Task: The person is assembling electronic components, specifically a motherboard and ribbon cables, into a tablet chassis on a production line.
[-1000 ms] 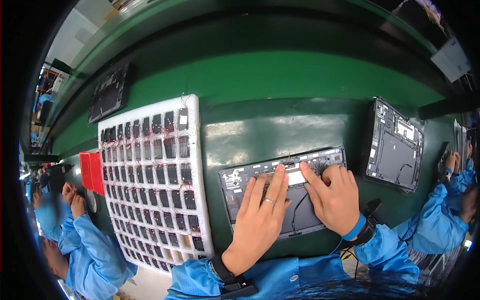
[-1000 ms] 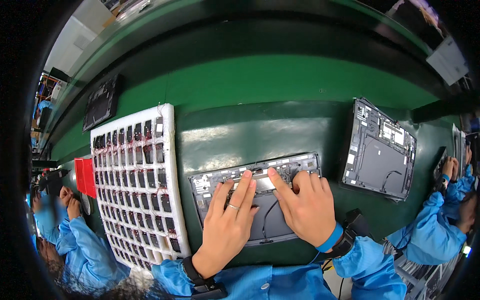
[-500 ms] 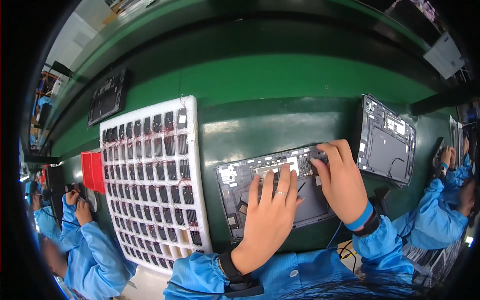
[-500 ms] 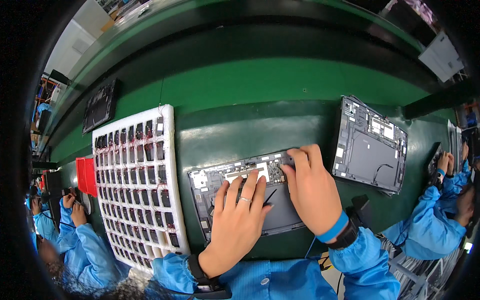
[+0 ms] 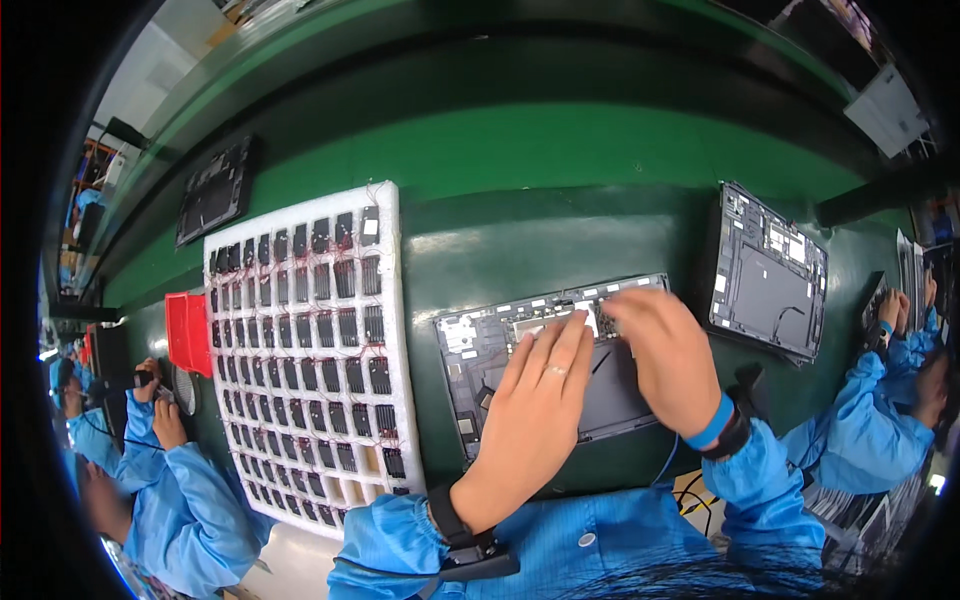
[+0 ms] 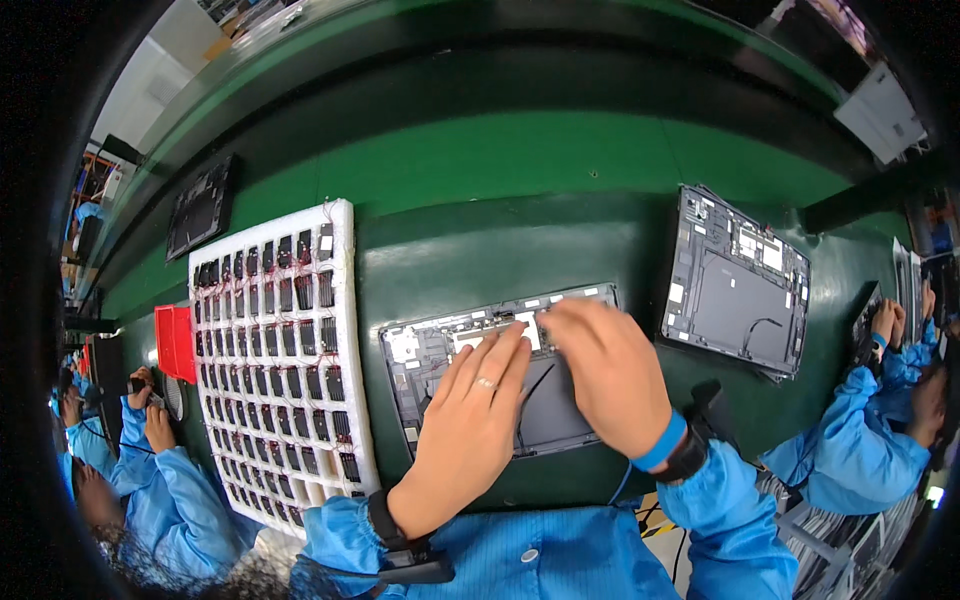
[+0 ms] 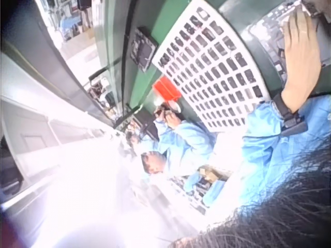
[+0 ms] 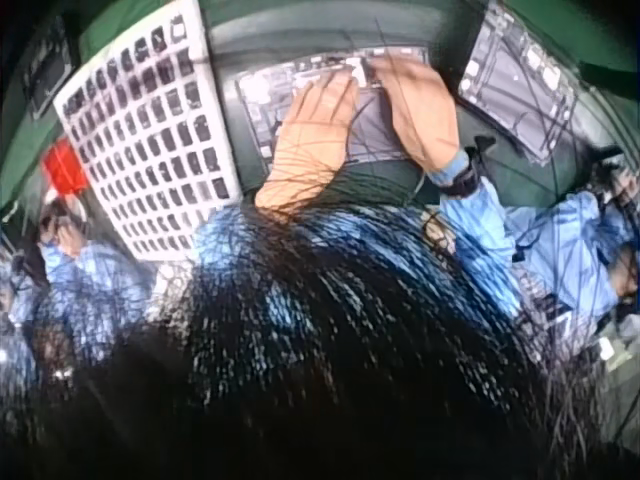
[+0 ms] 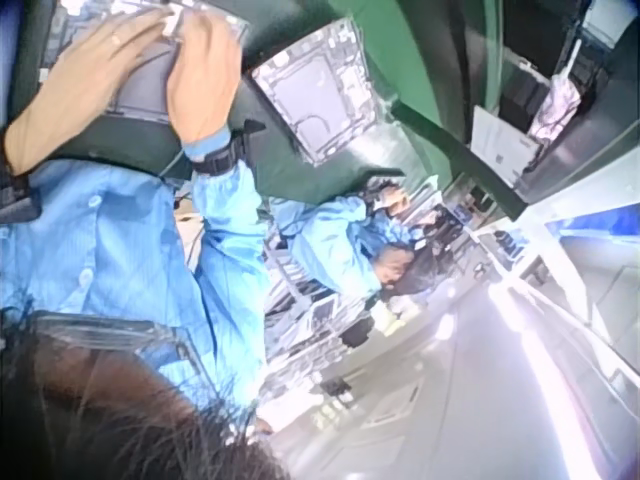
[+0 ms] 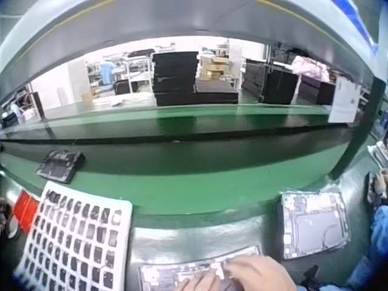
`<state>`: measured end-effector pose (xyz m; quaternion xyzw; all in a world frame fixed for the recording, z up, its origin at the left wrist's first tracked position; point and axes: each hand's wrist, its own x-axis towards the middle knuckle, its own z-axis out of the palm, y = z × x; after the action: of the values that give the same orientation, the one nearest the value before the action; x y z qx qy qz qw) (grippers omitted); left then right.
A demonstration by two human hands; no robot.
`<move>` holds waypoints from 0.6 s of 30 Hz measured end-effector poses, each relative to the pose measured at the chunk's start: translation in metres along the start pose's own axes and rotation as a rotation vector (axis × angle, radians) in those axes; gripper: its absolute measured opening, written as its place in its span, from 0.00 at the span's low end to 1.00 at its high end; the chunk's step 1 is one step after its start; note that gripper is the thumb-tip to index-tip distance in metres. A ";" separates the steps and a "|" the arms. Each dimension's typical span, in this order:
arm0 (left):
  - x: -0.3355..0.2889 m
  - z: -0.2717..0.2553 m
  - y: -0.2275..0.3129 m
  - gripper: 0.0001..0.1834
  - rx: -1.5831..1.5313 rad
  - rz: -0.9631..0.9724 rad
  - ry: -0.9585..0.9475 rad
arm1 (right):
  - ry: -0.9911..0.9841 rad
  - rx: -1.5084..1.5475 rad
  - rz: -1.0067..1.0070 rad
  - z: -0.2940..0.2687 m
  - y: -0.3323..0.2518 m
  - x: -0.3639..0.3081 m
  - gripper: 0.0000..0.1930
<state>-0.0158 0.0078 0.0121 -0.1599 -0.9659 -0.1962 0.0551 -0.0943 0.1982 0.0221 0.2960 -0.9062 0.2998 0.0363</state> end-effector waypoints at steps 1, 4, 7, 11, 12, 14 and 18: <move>-0.003 -0.001 0.001 0.34 -0.072 -0.042 0.038 | -0.065 -0.121 -0.087 -0.003 -0.002 -0.008 0.18; -0.008 -0.002 -0.009 0.35 -0.054 -0.056 -0.015 | -0.122 -0.132 -0.055 -0.001 -0.005 -0.017 0.23; -0.010 -0.003 -0.013 0.35 -0.053 -0.052 -0.017 | -0.137 -0.142 -0.058 0.001 -0.003 -0.021 0.23; -0.009 -0.006 -0.013 0.35 -0.064 -0.056 -0.005 | -0.206 -0.076 -0.029 -0.008 -0.006 -0.013 0.22; -0.009 -0.011 -0.009 0.35 -0.057 -0.058 0.004 | -0.243 -0.080 -0.048 -0.016 -0.008 -0.008 0.26; -0.013 -0.024 0.001 0.30 -0.103 -0.092 -0.012 | -0.229 -0.078 -0.013 -0.032 -0.017 -0.008 0.29; -0.077 -0.040 0.030 0.31 -0.159 -0.089 -0.039 | -0.282 -0.045 0.116 -0.052 -0.022 -0.030 0.39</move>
<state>0.0683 -0.0040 0.0470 -0.1246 -0.9543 -0.2714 0.0145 -0.0630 0.2290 0.0681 0.2816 -0.9243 0.2366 -0.1019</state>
